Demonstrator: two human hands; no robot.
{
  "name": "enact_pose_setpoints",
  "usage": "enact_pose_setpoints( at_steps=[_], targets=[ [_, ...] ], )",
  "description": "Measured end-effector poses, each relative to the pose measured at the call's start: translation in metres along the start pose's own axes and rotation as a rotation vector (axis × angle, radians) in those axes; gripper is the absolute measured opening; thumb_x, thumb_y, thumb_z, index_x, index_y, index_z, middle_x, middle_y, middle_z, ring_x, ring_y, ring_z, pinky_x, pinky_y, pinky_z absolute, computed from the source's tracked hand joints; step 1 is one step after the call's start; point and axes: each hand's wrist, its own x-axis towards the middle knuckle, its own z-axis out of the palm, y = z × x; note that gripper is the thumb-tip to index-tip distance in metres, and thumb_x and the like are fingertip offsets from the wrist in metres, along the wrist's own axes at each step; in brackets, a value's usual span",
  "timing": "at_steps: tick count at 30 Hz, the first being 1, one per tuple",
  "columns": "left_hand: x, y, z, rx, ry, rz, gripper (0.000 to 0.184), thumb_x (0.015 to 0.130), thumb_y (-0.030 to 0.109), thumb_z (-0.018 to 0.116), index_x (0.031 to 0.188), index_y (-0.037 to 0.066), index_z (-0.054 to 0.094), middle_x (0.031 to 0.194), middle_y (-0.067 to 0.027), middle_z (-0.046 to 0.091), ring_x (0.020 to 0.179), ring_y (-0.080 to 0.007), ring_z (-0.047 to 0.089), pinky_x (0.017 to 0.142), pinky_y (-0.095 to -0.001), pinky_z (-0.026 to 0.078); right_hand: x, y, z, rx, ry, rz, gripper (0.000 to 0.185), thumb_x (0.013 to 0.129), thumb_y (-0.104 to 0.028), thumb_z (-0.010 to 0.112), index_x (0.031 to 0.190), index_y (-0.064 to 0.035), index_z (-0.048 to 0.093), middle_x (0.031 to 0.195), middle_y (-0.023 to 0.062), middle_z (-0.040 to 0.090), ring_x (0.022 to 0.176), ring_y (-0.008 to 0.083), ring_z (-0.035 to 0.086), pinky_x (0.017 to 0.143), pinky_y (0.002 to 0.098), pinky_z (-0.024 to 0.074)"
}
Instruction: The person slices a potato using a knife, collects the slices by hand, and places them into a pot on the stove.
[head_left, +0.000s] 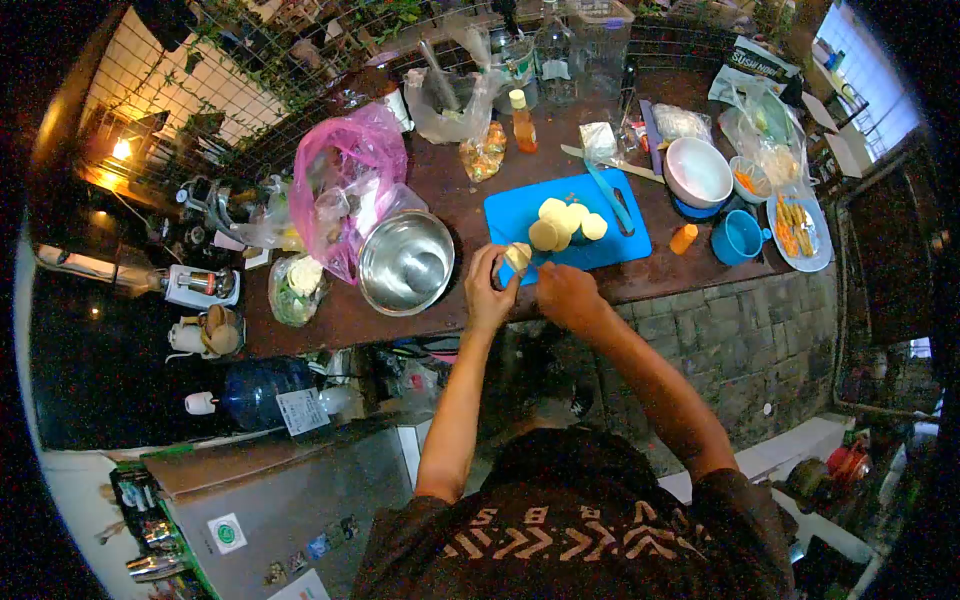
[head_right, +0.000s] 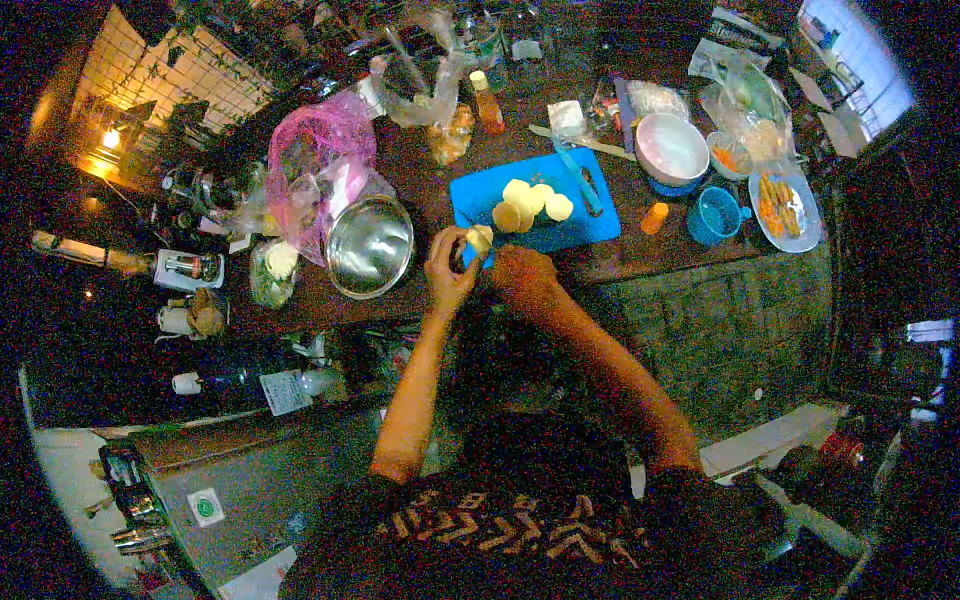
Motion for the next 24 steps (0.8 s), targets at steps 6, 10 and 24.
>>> enact_pose_setpoints(
  at_steps=[6, 10, 24],
  targets=[
    [0.002, 0.004, 0.0, 0.005, -0.012, 0.033, 0.046, 0.076, 0.004, 0.083, 0.116, 0.001, 0.061, 0.118, -0.0166, 0.061, 0.105, -0.0313, 0.064, 0.087, -0.0374, 0.054, 0.008, 0.007, 0.02, -0.042, 0.054, -0.055, 0.015, 0.084, -0.015, 0.058, 0.087, -0.0006, 0.062, 0.081, 0.0165, 0.065, 0.074, 0.0357, 0.069, 0.063, 0.0486, 0.0578],
    [0.001, 0.006, -0.002, 0.047, 0.022, 0.04, 0.046, 0.075, 0.005, 0.084, 0.115, 0.0, 0.061, 0.118, -0.0168, 0.061, 0.105, -0.0307, 0.064, 0.087, -0.0366, 0.055, 0.002, 0.006, 0.024, 0.014, 0.088, 0.003, 0.015, 0.087, -0.016, 0.057, 0.089, -0.0008, 0.059, 0.081, 0.0179, 0.066, 0.074, 0.0369, 0.069, 0.06, 0.0504, 0.057],
    [-0.003, -0.009, 0.0, -0.226, -0.034, -0.146, 0.048, 0.077, -0.002, 0.081, 0.12, 0.001, 0.06, 0.126, -0.0104, 0.055, 0.113, -0.0223, 0.061, 0.095, -0.0336, 0.057, -0.035, 0.003, -0.006, 0.157, 0.156, 0.035, 0.023, 0.093, -0.023, 0.053, 0.086, -0.0012, 0.056, 0.073, 0.0253, 0.065, 0.07, 0.0483, 0.065, 0.063, 0.0621, 0.0511]
  ],
)
